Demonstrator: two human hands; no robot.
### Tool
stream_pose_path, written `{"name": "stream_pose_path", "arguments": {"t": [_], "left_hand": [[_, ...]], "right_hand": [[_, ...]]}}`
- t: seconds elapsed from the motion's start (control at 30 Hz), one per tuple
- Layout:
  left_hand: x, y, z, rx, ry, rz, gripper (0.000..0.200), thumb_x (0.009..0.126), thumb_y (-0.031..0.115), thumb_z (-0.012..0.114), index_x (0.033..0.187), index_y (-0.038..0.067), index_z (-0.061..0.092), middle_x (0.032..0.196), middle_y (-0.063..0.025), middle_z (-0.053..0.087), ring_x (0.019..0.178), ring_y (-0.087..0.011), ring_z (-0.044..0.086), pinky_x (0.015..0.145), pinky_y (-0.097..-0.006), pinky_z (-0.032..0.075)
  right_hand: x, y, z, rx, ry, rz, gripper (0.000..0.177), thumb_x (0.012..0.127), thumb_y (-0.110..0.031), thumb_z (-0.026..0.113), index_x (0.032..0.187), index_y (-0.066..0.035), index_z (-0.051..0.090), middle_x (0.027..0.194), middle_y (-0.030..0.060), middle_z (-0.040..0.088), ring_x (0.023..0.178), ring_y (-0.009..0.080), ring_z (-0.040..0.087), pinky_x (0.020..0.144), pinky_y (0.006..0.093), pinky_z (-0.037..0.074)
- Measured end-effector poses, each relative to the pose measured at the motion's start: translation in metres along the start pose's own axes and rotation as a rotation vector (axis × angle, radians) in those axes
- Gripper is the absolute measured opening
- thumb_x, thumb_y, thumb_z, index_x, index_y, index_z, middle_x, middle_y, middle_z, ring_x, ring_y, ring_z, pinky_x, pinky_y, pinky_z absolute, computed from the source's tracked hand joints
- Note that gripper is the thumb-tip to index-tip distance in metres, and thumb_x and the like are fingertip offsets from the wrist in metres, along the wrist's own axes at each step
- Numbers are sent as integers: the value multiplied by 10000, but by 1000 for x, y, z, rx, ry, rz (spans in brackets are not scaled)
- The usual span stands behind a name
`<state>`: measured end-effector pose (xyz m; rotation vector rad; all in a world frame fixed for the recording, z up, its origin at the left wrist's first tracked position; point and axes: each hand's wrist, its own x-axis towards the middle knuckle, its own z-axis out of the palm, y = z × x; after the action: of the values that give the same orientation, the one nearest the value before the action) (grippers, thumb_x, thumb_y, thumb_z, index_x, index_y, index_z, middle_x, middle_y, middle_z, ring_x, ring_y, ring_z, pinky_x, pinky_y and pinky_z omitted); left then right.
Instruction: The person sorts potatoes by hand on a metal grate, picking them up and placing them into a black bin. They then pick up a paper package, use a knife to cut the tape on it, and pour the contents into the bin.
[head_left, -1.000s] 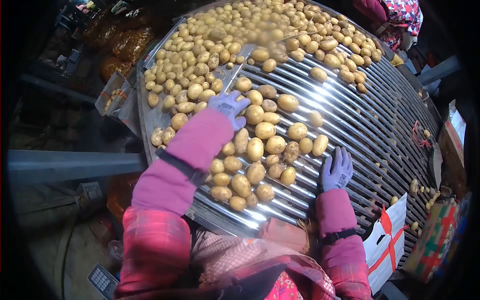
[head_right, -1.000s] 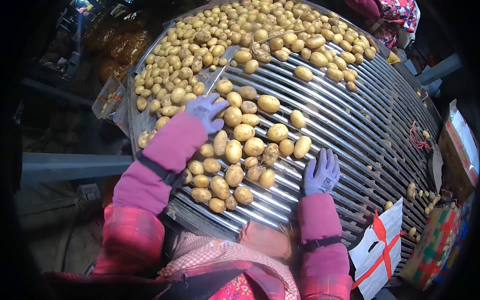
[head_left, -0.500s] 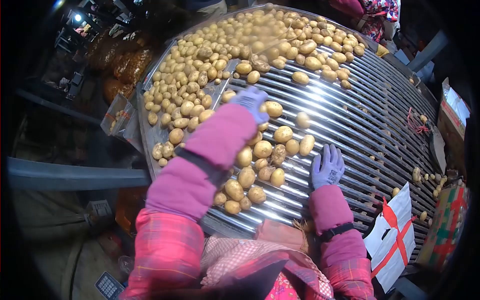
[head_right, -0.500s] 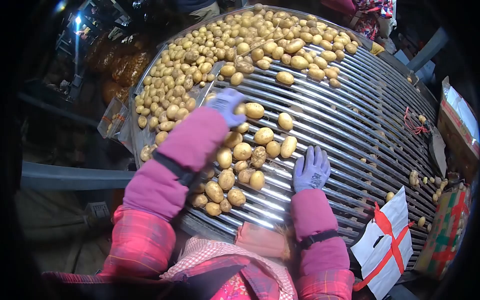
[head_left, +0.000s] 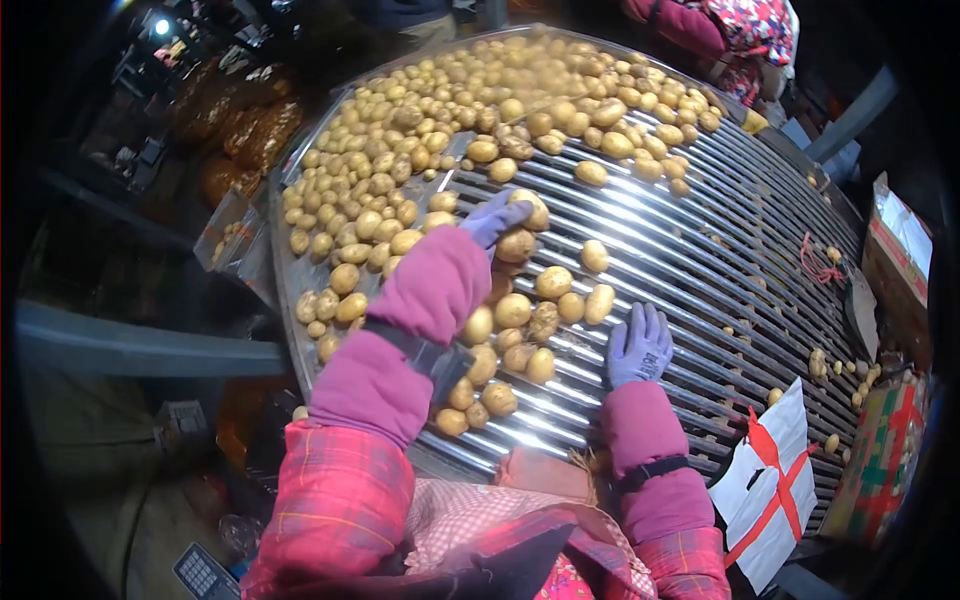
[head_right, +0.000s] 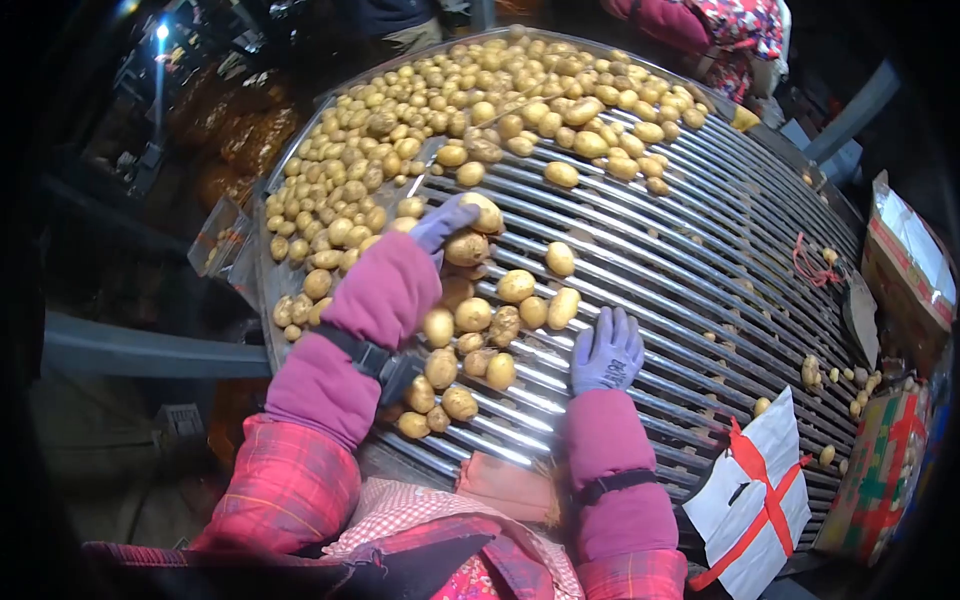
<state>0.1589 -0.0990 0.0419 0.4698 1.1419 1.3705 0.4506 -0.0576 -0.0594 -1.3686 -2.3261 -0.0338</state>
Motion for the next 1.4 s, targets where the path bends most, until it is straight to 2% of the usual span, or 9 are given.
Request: {"name": "stream_pose_path", "arguments": {"t": [0.17, 0.3, 0.73, 0.77, 0.8, 0.9, 1.03, 1.07, 1.4], "left_hand": [[-63, -30, -35, -779, -204, 117, 527, 865, 299, 526, 1343, 87, 452, 1321, -223, 500, 1188, -443, 500, 898, -645, 451], [-130, -25, -46, -931, -282, 234, 581, 876, 418, 550, 1354, 109, 432, 1295, -210, 517, 1162, -416, 526, 890, -623, 471], [-392, -114, -157, -492, 457, 418, 403, 886, 393, 526, 1065, 35, 571, 915, -159, 635, 752, -243, 642, 540, -305, 519], [-417, -102, -153, 80, 714, 561, 347, 867, 360, 541, 1018, 50, 577, 896, -138, 629, 749, -230, 635, 546, -310, 521], [-434, -86, -164, -723, 830, 449, 341, 861, 361, 552, 1018, 61, 580, 905, -125, 631, 769, -234, 635, 570, -337, 525], [-477, -90, -238, -814, 1001, 664, 525, 872, 524, 550, 1115, 60, 563, 1060, -142, 611, 976, -298, 610, 741, -452, 559], [-537, -108, -355, -614, 1648, 595, 415, 919, 318, 522, 1291, 141, 480, 1253, -161, 521, 1174, -309, 509, 946, -424, 445], [-552, -114, -353, -673, 1418, 876, 415, 921, 264, 520, 1323, 200, 445, 1319, -153, 475, 1257, -342, 438, 979, -441, 428], [-401, -95, -185, -877, 567, 495, 258, 900, 306, 548, 1048, 108, 626, 1169, -142, 604, 1010, -418, 597, 692, -452, 552]], "right_hand": [[-2, 5, 8, -12, -15, 18, 423, 871, -302, 540, 1242, -103, 575, 1311, 138, 520, 1239, 339, 446, 1049, 466, 318], [-1, 12, 12, -55, -46, -28, 437, 895, -339, 520, 1259, -103, 568, 1328, 125, 521, 1254, 334, 441, 1058, 455, 321], [15, 44, 27, -130, -153, -71, 505, 940, -434, 450, 1337, -128, 507, 1337, 152, 509, 1256, 290, 459, 1042, 392, 371], [16, 46, 30, -153, -144, -81, 506, 941, -433, 447, 1346, -134, 497, 1338, 150, 508, 1253, 290, 462, 1042, 392, 371], [18, 48, 31, -151, -142, -97, 506, 941, -433, 447, 1346, -134, 497, 1338, 150, 508, 1253, 290, 462, 1042, 392, 371], [22, 52, 36, -153, -156, -59, 498, 942, -434, 441, 1344, -146, 501, 1340, 150, 507, 1252, 293, 463, 1050, 392, 362], [22, 60, 40, -176, -136, -74, 490, 940, -427, 447, 1328, -136, 520, 1333, 141, 515, 1245, 293, 468, 1041, 396, 374], [22, 52, 37, -176, -138, -53, 482, 940, -420, 453, 1309, -122, 540, 1326, 136, 522, 1236, 293, 477, 1033, 402, 384], [9, 36, 28, -111, -33, -115, 443, 916, -365, 491, 1273, -114, 565, 1269, 147, 560, 1184, 310, 508, 1007, 424, 393]]}}
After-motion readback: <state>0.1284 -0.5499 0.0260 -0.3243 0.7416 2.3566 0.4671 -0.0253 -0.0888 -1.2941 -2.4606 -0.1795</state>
